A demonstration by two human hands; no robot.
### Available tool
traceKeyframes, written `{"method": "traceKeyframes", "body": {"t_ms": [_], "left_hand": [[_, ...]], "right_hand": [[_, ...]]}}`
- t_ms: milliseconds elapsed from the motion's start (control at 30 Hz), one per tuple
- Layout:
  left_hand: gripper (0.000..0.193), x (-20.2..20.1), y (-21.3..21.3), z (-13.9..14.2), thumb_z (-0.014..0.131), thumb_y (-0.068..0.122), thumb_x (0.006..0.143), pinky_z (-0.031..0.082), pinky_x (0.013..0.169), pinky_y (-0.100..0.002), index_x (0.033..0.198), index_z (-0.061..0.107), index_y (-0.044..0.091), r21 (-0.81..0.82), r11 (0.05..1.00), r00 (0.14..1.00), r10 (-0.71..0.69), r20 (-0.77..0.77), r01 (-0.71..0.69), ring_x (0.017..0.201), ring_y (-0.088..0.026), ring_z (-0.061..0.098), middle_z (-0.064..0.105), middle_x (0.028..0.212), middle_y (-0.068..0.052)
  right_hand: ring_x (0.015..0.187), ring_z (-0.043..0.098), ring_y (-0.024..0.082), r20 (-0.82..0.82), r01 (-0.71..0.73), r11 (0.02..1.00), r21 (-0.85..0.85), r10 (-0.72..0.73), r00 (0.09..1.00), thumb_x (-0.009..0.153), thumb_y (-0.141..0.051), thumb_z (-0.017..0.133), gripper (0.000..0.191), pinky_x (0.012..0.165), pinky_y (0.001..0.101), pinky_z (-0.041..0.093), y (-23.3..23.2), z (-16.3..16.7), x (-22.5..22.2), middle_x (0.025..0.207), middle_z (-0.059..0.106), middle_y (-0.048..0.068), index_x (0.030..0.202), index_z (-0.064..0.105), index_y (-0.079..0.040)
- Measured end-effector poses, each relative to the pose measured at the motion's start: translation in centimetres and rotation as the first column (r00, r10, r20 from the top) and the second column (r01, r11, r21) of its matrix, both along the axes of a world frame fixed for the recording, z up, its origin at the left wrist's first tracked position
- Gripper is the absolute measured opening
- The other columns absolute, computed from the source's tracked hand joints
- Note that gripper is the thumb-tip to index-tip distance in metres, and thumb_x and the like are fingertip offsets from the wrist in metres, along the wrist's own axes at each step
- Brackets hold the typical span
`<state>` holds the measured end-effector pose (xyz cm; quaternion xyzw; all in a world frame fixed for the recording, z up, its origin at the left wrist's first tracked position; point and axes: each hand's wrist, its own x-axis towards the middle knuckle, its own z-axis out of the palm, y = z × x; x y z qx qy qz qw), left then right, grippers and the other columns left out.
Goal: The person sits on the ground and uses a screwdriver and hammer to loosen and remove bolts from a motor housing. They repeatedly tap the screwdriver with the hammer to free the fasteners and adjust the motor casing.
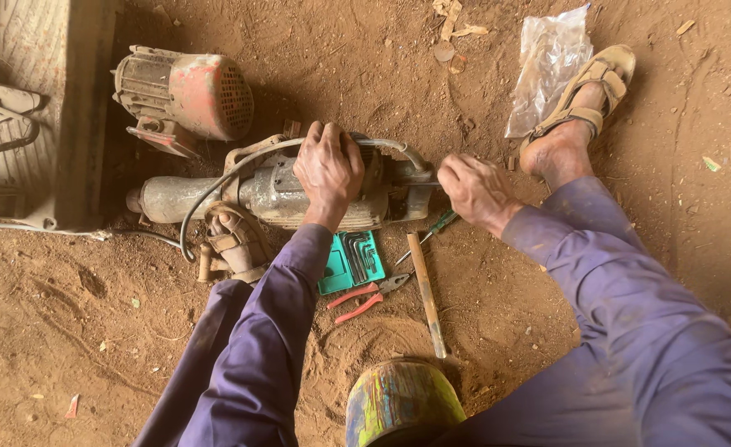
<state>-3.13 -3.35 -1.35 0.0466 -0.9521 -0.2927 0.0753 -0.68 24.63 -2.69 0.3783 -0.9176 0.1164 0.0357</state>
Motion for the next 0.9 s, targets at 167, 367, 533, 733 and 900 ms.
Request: {"method": "traceKeyframes", "body": {"t_ms": [167,367,533,733,900], "left_hand": [[0.021,0.0,-0.1,0.0,0.058,0.021,0.096,0.051,0.061,-0.048,0.086,0.062,0.003,0.004,1.000,1.000,0.008,0.027,-0.008,0.072,-0.032,0.063,0.058,0.088,-0.016],[0.021,-0.1,-0.2,-0.2,0.058,0.021,0.096,0.050,0.059,-0.048,0.086,0.061,0.003,-0.005,1.000,1.000,0.006,0.031,-0.005,0.071,-0.032,0.063,0.058,0.088,-0.016],[0.020,-0.1,-0.1,-0.1,0.059,0.021,0.095,0.050,0.059,-0.048,0.087,0.061,0.003,-0.010,1.000,1.000,-0.001,0.028,0.001,0.071,-0.032,0.063,0.057,0.087,-0.015],[0.019,-0.1,-0.2,-0.1,0.059,0.020,0.096,0.050,0.062,-0.048,0.086,0.062,0.004,0.012,1.000,1.000,0.002,0.021,-0.002,0.072,-0.032,0.063,0.058,0.088,-0.015],[0.020,-0.1,-0.2,0.0,0.059,0.020,0.095,0.051,0.061,-0.048,0.086,0.061,0.003,-0.007,1.000,0.999,0.004,0.033,-0.004,0.072,-0.032,0.063,0.058,0.088,-0.016]], "right_hand": [[0.067,0.063,0.021,0.352,0.135,0.986,-0.100,-0.092,0.931,0.091,-0.010,0.067,0.014,0.051,0.0321,0.058,-0.2,1.4,0.1,0.094,0.066,0.016,0.085,0.065,0.002],[0.074,0.070,0.021,0.949,0.649,0.749,0.131,-0.285,0.137,0.096,-0.009,0.063,0.018,0.061,0.0307,0.062,-0.4,2.1,-1.4,0.096,0.072,0.016,0.107,0.069,0.004],[0.075,0.071,0.020,0.978,0.814,0.579,0.053,-0.193,0.074,0.088,0.000,0.069,0.035,0.062,0.0295,0.060,-0.9,2.7,-1.6,0.094,0.074,0.018,0.121,0.059,-0.003],[0.077,0.074,0.019,0.755,0.566,0.823,-0.041,-0.346,0.557,0.088,-0.004,0.075,0.011,0.067,0.0323,0.061,-1.2,3.9,-0.8,0.095,0.077,0.015,0.095,0.067,0.001],[0.080,0.074,0.020,0.776,0.456,0.884,-0.107,-0.212,0.594,0.078,-0.010,0.082,0.015,0.072,0.0332,0.061,-0.6,4.0,-0.3,0.101,0.077,0.016,0.080,0.071,0.000]]}}
